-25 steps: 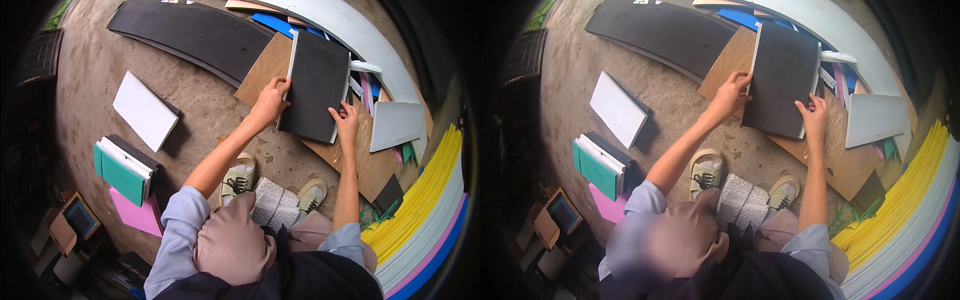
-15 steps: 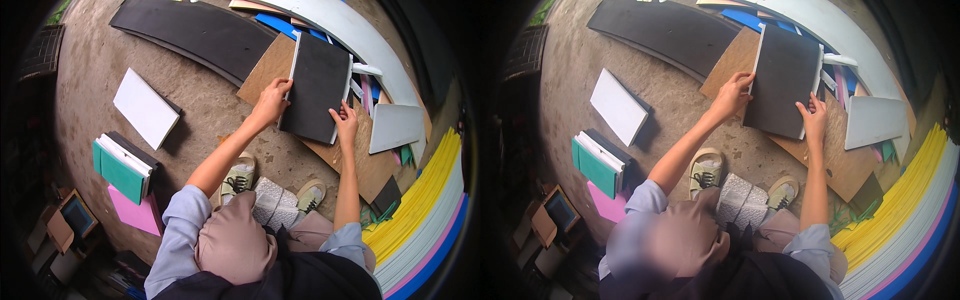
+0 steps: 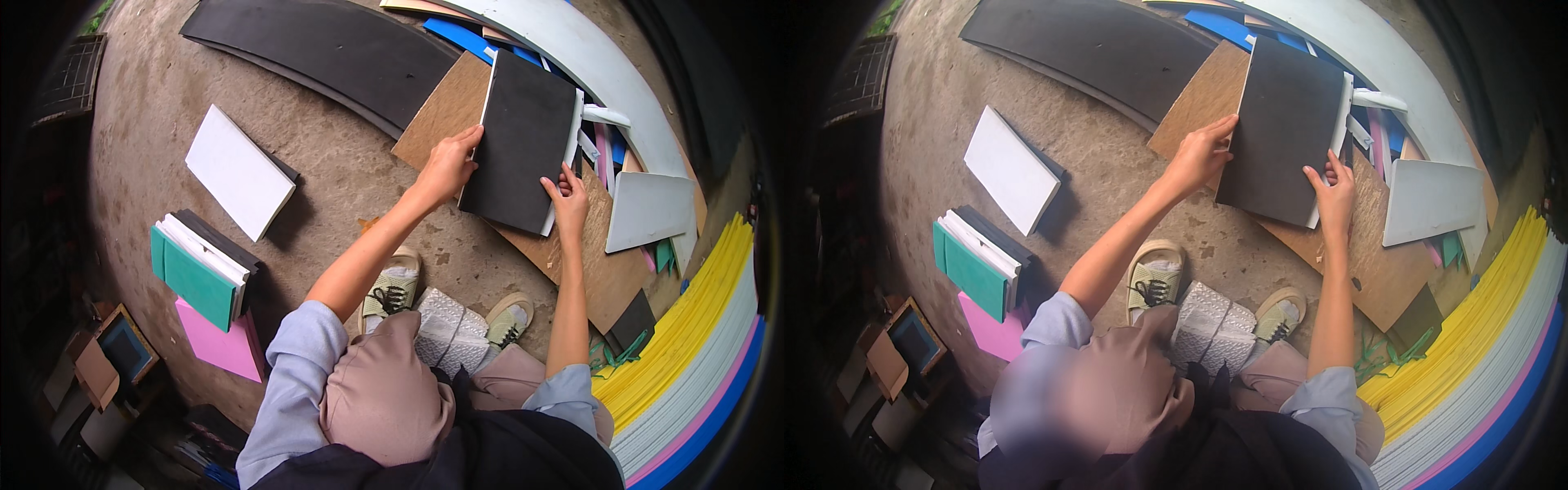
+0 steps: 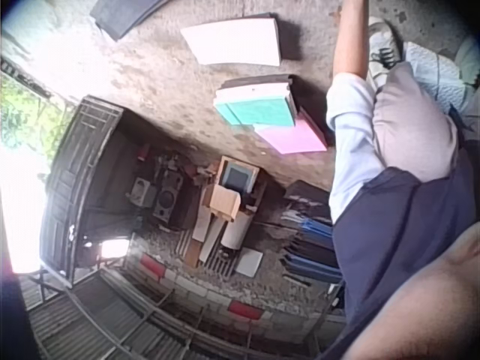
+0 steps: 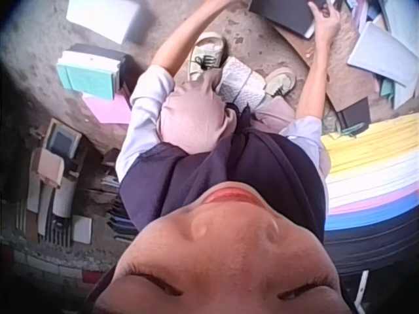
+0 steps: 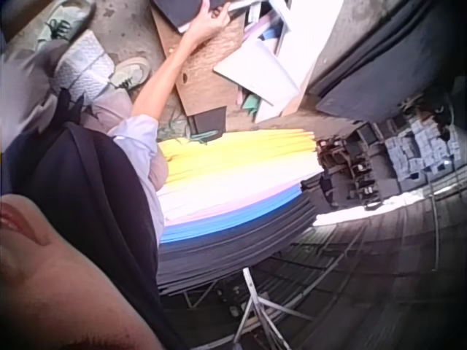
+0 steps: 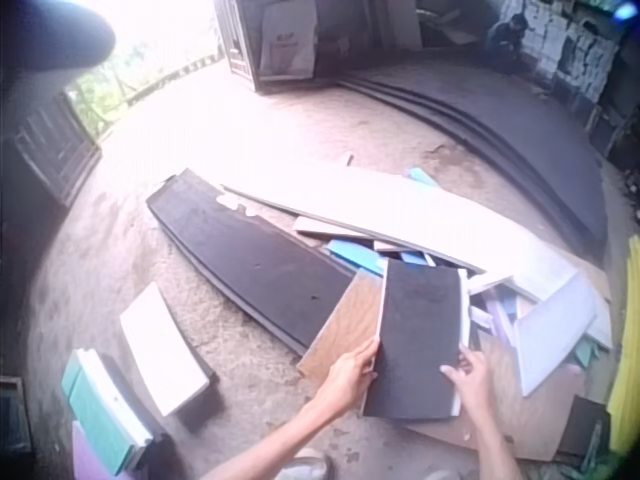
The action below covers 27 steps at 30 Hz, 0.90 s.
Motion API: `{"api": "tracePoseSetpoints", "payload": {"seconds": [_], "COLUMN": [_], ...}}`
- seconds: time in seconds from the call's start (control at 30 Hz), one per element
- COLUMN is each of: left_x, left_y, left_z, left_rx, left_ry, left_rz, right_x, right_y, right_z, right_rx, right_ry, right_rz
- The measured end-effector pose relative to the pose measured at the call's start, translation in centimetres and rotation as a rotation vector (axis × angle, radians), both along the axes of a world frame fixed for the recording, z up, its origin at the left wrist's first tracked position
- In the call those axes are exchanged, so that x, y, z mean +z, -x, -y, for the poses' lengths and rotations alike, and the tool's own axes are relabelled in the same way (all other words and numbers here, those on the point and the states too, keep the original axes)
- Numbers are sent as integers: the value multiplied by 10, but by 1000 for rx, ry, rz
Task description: The person sits on the floor and uses a utility knife to cut black and white rectangular sheets. They repeatedly align the sheets, score the material, and snap off the cut sections, stacking the finished pieces.
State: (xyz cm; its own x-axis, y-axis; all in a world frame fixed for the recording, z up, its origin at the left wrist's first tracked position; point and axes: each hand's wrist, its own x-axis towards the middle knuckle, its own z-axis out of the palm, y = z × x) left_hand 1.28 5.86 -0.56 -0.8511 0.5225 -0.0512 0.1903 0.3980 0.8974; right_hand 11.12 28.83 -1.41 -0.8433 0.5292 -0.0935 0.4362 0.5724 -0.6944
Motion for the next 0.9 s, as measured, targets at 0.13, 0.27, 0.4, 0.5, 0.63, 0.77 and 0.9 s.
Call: {"api": "tracePoseSetpoints", "payload": {"seconds": [0.13, 0.27, 0.4, 0.5, 0.63, 0.77, 0.9], "left_x": [-1, 14, 11, 5, 1, 5, 7], "left_y": [-1, 0, -1, 0, 0, 5, 4], "left_z": [0, -2, -1, -2, -4, -12, -12], "left_rx": [13, 8, 3, -15, -56, -151, -147], "left_ry": [2, 53, 62, 83, 161, 341, 362], "left_rz": [-19, 53, -1, -57, -198, -236, -256], "right_x": [-1, 0, 0, 0, -3, 1, 9], "right_y": [1, 1, 1, 1, 0, 2, 4], "right_z": [0, -1, 1, 0, 0, -1, 1], "right_rx": [4, -24, -21, -21, -18, -7, -18], "right_ry": [5, 17, 19, 25, 10, 29, 130], "right_rz": [10, 30, 12, -1, -15, 41, 64]}}
